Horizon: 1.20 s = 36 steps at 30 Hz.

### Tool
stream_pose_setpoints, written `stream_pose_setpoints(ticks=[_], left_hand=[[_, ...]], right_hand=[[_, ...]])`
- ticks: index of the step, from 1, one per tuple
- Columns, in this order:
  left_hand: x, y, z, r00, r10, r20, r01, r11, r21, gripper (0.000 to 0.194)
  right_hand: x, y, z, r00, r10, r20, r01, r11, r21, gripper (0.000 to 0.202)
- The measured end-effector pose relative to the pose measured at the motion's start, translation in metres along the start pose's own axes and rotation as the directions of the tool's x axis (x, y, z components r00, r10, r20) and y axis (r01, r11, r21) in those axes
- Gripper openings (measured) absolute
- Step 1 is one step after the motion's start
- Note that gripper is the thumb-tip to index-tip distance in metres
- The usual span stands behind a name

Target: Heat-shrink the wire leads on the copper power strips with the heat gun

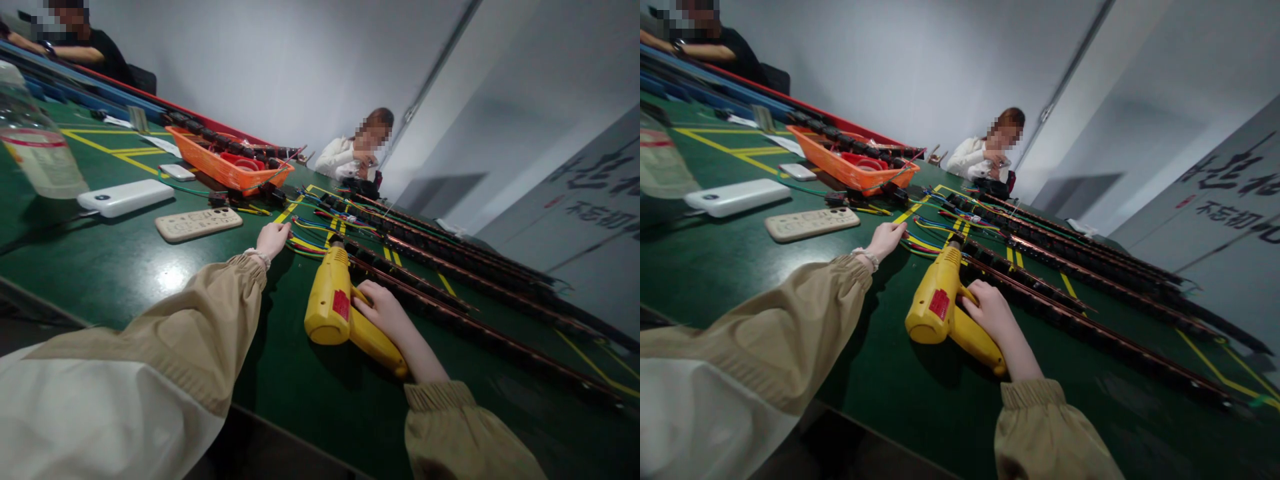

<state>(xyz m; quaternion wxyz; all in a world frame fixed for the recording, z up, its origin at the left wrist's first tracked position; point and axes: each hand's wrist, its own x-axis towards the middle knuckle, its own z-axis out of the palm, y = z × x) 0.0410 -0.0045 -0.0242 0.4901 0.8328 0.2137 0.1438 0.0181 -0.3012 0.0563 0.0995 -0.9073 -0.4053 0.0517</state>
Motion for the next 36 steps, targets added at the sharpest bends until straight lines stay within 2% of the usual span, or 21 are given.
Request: stream_pose_setpoints(ticks=[8,16,23,36], left_hand=[[-0.003,0.000,-0.001,1.000,0.020,0.014,-0.021,0.999,0.030,0.044],[0.001,0.004,0.000,0.999,0.004,0.044,-0.005,1.000,0.028,0.041],[0.004,0.004,0.000,0.999,-0.015,0.052,0.013,0.999,0.051,0.042],[0.008,-0.002,0.000,0.998,0.020,0.062,-0.026,0.995,0.092,0.046]], right_hand=[[0.027,-0.019,0.012,0.999,-0.041,0.002,0.041,0.999,0.028,0.021],[0.027,-0.031,0.009,1.000,-0.012,0.019,0.012,1.000,-0.006,0.018],[0.029,-0.037,0.014,0.998,-0.056,0.017,0.056,0.998,0.017,0.020],[0.055,-0.058,0.023,0.996,-0.084,0.033,0.084,0.996,-0.018,0.021]])
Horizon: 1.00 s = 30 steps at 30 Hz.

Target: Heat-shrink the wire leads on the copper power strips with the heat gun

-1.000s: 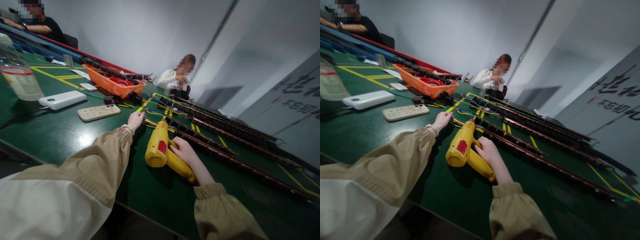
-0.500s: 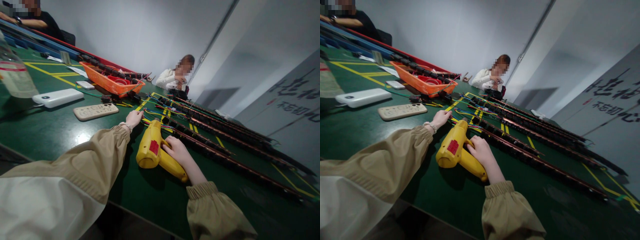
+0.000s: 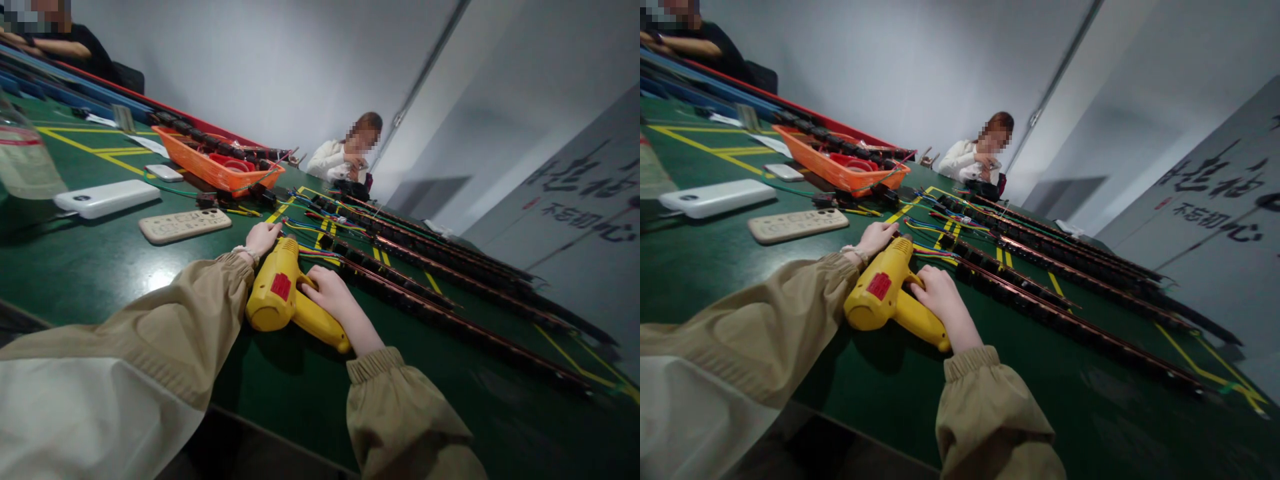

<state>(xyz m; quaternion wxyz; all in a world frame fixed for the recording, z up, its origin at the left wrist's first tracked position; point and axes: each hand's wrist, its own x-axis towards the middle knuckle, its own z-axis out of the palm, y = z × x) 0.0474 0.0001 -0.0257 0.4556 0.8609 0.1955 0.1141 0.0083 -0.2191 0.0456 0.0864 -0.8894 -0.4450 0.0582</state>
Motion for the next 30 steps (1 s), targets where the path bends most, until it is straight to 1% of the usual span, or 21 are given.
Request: stream_pose_setpoints(ticks=[8,10,14,16,19,23,30], left_hand=[[0.006,-0.007,-0.002,0.998,0.036,0.042,-0.038,0.998,0.047,0.048],[0.006,-0.008,-0.003,0.998,0.050,0.049,-0.053,0.997,0.054,0.047],[0.005,-0.007,-0.004,0.997,0.060,0.053,-0.063,0.996,0.061,0.043],[0.004,-0.006,-0.005,0.997,0.063,0.053,-0.066,0.996,0.060,0.041],[0.002,-0.005,-0.005,0.997,0.061,0.045,-0.063,0.996,0.056,0.038],[0.002,-0.005,-0.006,0.999,0.042,0.022,-0.044,0.996,0.078,0.037],[0.000,-0.004,-0.009,0.999,0.038,0.033,-0.041,0.995,0.093,0.036]], right_hand=[[0.010,-0.004,0.004,1.000,-0.022,-0.004,0.022,1.000,-0.017,0.022],[0.011,-0.002,0.007,1.000,-0.021,-0.014,0.021,1.000,0.007,0.022],[0.011,0.002,0.013,0.997,-0.025,-0.069,0.031,0.995,0.098,0.018],[0.012,0.003,0.014,0.996,-0.029,-0.079,0.040,0.990,0.138,0.019],[0.011,0.004,0.014,0.997,-0.030,-0.072,0.041,0.986,0.159,0.021],[0.010,0.002,0.013,0.998,-0.018,-0.058,0.026,0.989,0.143,0.020],[0.011,0.003,0.013,0.999,-0.026,-0.047,0.032,0.989,0.147,0.021]])
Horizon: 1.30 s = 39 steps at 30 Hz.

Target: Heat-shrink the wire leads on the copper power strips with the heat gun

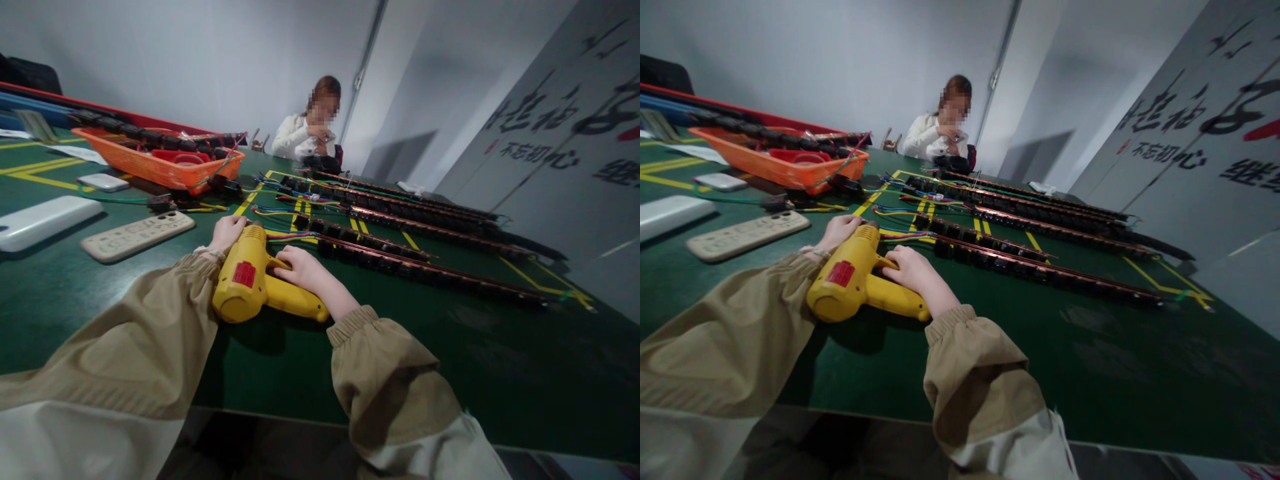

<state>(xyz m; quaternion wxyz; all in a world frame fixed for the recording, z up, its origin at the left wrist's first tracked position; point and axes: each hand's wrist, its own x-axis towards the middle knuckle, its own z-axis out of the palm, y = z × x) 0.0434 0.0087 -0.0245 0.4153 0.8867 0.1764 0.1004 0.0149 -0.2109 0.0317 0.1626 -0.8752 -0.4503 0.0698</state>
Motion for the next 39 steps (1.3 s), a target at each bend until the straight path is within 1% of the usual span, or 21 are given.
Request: stream_pose_setpoints(ticks=[5,11,14,17,22,26,28,30,34,39], left_hand=[[-0.001,0.002,-0.001,1.000,-0.016,0.018,0.015,1.000,0.017,0.037],[-0.003,0.003,-0.002,0.999,0.016,0.040,-0.017,1.000,0.016,0.036],[-0.004,0.003,0.001,0.999,0.033,0.028,-0.033,0.999,0.003,0.034],[-0.003,0.002,0.004,0.999,0.041,0.007,-0.041,0.999,-0.018,0.034],[-0.001,-0.001,0.008,0.999,0.036,-0.023,-0.037,0.998,-0.052,0.036],[0.000,-0.002,0.012,0.997,0.058,-0.054,-0.059,0.998,-0.014,0.037],[0.001,-0.002,0.014,0.997,0.062,-0.051,-0.062,0.998,-0.007,0.037],[0.000,-0.001,0.014,0.997,0.058,-0.048,-0.058,0.998,-0.002,0.036],[-0.002,0.001,0.015,0.998,0.041,-0.046,-0.041,0.999,0.005,0.037],[-0.001,-0.004,0.017,0.998,0.057,-0.023,-0.058,0.995,-0.081,0.035]], right_hand=[[-0.001,0.002,0.000,1.000,-0.013,0.014,0.013,1.000,-0.021,0.024],[-0.006,-0.003,-0.005,0.999,0.025,0.034,-0.022,0.997,-0.076,0.025],[-0.013,-0.004,-0.011,0.999,0.029,0.038,-0.025,0.994,-0.107,0.025],[-0.023,0.000,-0.018,0.999,0.032,0.040,-0.030,0.998,-0.060,0.025],[-0.044,0.016,-0.026,0.998,0.028,0.053,-0.028,1.000,0.000,0.026],[-0.060,0.029,-0.034,0.995,0.080,0.053,-0.077,0.996,-0.042,0.026],[-0.067,0.032,-0.038,0.989,0.134,0.056,-0.131,0.990,-0.052,0.024],[-0.071,0.033,-0.041,0.985,0.162,0.058,-0.159,0.986,-0.051,0.023],[-0.073,0.031,-0.042,0.985,0.164,0.050,-0.162,0.986,-0.047,0.023],[-0.072,0.029,-0.040,0.978,0.208,0.033,-0.206,0.977,-0.059,0.021]])
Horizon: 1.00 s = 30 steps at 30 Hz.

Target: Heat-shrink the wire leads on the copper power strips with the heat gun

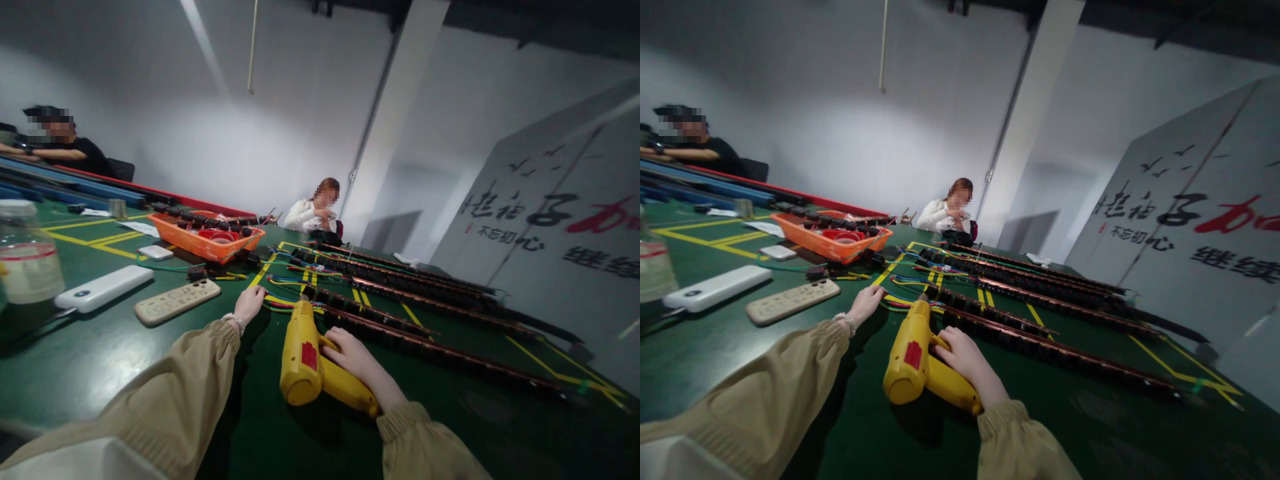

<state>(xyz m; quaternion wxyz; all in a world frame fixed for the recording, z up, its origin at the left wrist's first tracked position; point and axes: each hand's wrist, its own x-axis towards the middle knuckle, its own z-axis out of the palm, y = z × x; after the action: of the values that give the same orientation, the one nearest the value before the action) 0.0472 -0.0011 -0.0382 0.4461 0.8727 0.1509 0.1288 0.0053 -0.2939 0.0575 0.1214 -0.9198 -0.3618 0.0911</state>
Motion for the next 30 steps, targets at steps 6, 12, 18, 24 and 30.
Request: stream_pose_setpoints(ticks=[6,12,18,24,30], left_hand=[[0.000,-0.007,0.003,0.999,0.038,-0.009,-0.039,0.991,-0.124,0.035],[-0.001,-0.017,0.006,0.998,0.055,-0.009,-0.055,0.978,-0.203,0.036],[-0.001,-0.019,0.005,0.998,0.055,-0.013,-0.057,0.976,-0.211,0.038],[-0.002,-0.019,0.004,0.998,0.062,-0.005,-0.062,0.972,-0.226,0.041],[-0.007,-0.011,-0.003,0.999,0.042,0.015,-0.037,0.968,-0.248,0.041]], right_hand=[[-0.002,0.003,0.003,0.997,-0.005,-0.076,0.006,1.000,0.015,0.019],[-0.003,0.003,0.004,0.993,-0.019,-0.113,0.021,1.000,0.013,0.018],[-0.005,-0.002,0.001,0.992,-0.008,-0.130,0.009,1.000,0.010,0.016],[-0.003,-0.003,0.001,0.988,-0.013,-0.151,0.015,1.000,0.011,0.016],[-0.006,-0.004,0.001,0.988,0.015,-0.155,-0.013,1.000,0.018,0.019]])
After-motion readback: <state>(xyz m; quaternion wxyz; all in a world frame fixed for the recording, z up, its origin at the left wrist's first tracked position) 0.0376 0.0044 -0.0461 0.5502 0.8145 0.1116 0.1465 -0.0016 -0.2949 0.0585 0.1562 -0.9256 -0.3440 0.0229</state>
